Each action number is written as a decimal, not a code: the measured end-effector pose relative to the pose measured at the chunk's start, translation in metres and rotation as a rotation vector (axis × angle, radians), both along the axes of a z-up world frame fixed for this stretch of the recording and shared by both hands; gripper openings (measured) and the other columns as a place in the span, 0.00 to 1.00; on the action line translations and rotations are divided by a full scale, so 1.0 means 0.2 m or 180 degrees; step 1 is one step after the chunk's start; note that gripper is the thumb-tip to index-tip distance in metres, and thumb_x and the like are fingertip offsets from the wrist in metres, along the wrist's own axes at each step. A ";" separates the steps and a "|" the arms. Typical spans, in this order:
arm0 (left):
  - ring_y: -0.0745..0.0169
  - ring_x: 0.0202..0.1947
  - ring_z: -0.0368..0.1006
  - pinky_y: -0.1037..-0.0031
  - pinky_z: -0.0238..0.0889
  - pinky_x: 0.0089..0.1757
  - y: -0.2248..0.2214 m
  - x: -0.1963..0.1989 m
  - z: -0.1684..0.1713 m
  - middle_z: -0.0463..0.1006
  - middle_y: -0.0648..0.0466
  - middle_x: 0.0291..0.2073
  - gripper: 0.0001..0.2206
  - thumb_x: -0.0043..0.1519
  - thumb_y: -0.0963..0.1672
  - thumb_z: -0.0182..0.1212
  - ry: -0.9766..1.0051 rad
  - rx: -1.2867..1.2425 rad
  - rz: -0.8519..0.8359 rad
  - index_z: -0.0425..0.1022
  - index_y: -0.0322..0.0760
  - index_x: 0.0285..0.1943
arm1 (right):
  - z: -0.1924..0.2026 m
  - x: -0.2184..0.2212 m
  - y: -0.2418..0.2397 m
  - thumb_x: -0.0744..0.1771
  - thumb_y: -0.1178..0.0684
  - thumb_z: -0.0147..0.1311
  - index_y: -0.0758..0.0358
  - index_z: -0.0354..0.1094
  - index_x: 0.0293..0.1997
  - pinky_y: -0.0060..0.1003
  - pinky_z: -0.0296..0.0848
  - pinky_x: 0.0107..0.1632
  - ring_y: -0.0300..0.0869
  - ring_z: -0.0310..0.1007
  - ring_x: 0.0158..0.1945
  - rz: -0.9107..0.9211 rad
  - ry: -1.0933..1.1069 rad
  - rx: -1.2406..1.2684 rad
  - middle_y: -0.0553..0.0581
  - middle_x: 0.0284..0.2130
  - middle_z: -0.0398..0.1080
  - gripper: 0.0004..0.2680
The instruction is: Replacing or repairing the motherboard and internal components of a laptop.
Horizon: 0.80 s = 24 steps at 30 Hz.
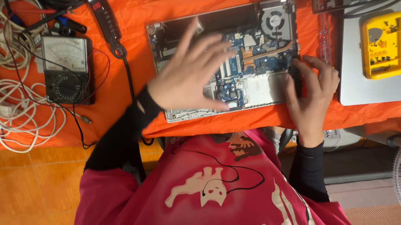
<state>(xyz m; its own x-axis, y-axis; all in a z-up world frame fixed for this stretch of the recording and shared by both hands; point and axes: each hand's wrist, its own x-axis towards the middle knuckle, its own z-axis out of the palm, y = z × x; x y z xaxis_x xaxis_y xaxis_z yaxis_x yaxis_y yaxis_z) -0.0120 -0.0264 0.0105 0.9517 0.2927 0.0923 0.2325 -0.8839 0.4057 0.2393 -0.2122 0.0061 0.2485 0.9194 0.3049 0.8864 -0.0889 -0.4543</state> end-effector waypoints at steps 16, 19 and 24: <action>0.45 0.75 0.47 0.36 0.23 0.67 -0.07 0.11 -0.10 0.57 0.43 0.73 0.56 0.46 0.70 0.59 0.0055 -0.0154 0.0245 0.55 0.28 0.74 | 0.06 0.12 0.08 0.71 0.58 0.61 0.65 0.73 0.60 0.44 0.60 0.62 0.49 0.66 0.56 0.0064 -0.0008 0.0015 0.56 0.51 0.72 0.11; 0.50 0.72 0.56 0.38 0.26 0.68 0.01 0.24 -0.15 0.65 0.44 0.70 0.48 0.58 0.68 0.52 -0.0169 0.0523 0.0292 0.60 0.29 0.74 | 0.15 0.20 0.24 0.72 0.58 0.62 0.63 0.74 0.58 0.42 0.60 0.60 0.49 0.65 0.54 0.0360 -0.0250 0.0147 0.56 0.48 0.71 0.08; 0.55 0.66 0.64 0.46 0.33 0.72 0.11 0.36 -0.10 0.75 0.49 0.58 0.33 0.70 0.61 0.52 -0.0199 0.0466 0.0253 0.73 0.29 0.65 | 0.14 0.32 0.57 0.72 0.61 0.60 0.63 0.75 0.55 0.40 0.59 0.58 0.47 0.65 0.53 0.1094 -0.0468 0.0565 0.53 0.49 0.72 0.06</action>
<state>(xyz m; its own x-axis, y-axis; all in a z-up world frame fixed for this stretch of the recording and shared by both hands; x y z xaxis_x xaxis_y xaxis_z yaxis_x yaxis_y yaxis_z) 0.0600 -0.0046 -0.0097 0.9172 0.3460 0.1977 0.2825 -0.9145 0.2897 0.3032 -0.0977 0.0351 -0.1220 0.8711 0.4756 0.9074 0.2921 -0.3023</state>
